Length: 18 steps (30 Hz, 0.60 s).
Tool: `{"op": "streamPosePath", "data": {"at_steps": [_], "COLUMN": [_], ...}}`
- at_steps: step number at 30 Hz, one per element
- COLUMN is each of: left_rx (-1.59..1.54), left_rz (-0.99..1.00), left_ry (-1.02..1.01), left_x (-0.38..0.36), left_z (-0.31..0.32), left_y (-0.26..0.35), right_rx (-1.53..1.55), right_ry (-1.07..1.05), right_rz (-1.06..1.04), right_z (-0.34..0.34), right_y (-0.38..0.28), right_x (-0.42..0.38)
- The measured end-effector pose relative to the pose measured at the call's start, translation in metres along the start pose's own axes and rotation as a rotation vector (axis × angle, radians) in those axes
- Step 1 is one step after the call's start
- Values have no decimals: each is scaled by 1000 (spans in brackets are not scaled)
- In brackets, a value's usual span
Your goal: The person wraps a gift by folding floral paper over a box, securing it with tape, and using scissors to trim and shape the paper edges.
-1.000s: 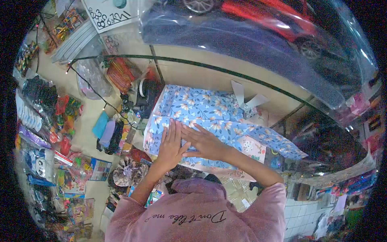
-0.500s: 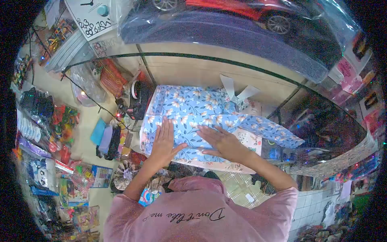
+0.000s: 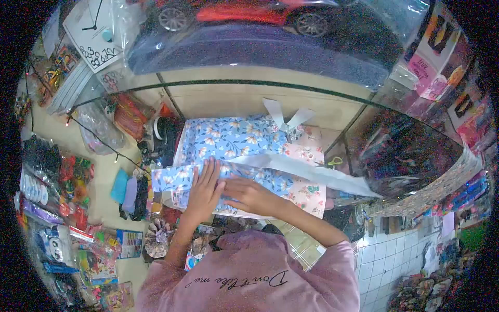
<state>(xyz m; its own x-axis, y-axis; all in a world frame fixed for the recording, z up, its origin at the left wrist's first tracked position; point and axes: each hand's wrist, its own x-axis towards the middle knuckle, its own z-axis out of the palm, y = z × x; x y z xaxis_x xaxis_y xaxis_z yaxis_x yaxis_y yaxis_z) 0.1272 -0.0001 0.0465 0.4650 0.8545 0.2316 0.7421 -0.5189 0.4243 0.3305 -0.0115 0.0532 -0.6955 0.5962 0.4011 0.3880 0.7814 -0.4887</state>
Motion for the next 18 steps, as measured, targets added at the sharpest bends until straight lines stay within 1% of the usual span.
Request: {"op": "streamPosePath", "data": {"at_steps": [1, 2, 5, 6, 9, 10, 13, 16, 17, 18], "left_rx": [29, 58, 124, 142, 150, 146, 104, 145, 130, 116], "left_rz": [13, 24, 55, 56, 74, 85, 92, 83, 69, 55], "left_ry": [-8, -17, -42, -56, -98, -113, -169, -183, -158, -133], "left_x": [0, -1, -3, -3, -4, -3, -2, -2, -2, -3], "left_z": [1, 0, -1, -1, -5, -8, -13, -15, -14, -11], "left_y": [-1, -3, -7, -9, -13, -13, -15, -11, -12, -13], "right_rx": [-22, -94, -345, -291, -516, -508, -637, -815, -872, -861], "right_ry": [15, 86, 223, 240, 563, 563, 459, 213, 140, 123], "right_rz": [-35, -94, -93, -17, 205, 253, 341, 415, 438, 450], "right_z": [-4, -13, -50, -64, -70, -77, -90, -99, -100, -104], "right_y": [-2, -8, -30, -32, -39, -45, -43, -37, -35, -37], "right_x": [-3, -13, -27, -28, -27, -26, -27, -35, -36, -32]}}
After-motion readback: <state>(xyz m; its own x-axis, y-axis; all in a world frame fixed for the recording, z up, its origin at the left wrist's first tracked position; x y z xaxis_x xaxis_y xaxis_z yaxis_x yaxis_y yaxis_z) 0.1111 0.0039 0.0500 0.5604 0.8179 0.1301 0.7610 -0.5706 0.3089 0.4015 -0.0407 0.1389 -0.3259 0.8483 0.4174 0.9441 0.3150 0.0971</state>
